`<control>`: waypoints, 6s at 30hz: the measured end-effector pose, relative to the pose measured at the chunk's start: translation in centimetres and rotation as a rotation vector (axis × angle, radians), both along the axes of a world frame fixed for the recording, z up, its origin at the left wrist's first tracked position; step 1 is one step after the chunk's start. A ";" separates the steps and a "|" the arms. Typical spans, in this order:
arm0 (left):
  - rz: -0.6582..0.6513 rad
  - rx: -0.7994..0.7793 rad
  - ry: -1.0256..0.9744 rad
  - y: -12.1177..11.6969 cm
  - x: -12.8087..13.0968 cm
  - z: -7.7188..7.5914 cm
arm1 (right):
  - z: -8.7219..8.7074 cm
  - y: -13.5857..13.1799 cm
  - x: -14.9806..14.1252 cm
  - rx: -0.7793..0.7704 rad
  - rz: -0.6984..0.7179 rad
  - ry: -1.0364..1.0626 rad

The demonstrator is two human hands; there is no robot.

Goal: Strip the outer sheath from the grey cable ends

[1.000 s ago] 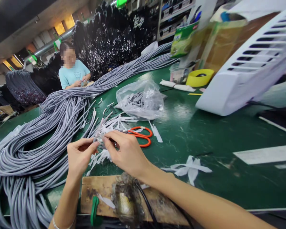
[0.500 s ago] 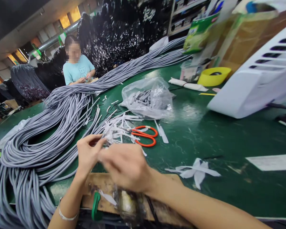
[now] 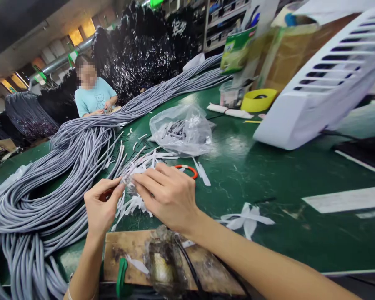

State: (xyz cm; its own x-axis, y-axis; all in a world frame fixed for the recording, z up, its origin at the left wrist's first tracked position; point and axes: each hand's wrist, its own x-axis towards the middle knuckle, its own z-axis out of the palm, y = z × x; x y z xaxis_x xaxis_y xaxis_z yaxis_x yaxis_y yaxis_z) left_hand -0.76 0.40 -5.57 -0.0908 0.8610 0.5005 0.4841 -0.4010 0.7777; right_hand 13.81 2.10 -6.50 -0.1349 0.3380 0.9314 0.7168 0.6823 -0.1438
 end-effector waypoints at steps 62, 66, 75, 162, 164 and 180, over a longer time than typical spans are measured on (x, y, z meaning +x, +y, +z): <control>-0.041 -0.380 -0.505 0.6 1.3 -0.1 | -0.5 0.7 -1.2 -0.896 0.468 0.675; -0.153 -0.480 -0.613 0.9 1.1 0.1 | -0.5 0.3 -1.2 -0.851 0.474 0.608; -0.116 -0.488 -0.799 1.0 1.0 -0.3 | -0.2 -0.4 -1.5 -0.759 0.439 0.402; -0.127 -0.341 -0.718 0.8 -0.1 0.4 | -0.4 -0.1 -1.2 -0.898 0.612 0.404; -0.082 -0.309 -0.776 0.8 0.0 0.4 | -0.3 -0.2 -1.2 -0.907 0.623 0.395; -0.264 -0.412 -0.718 -0.1 -0.8 1.4 | -1.6 3.6 0.1 -0.880 0.294 0.498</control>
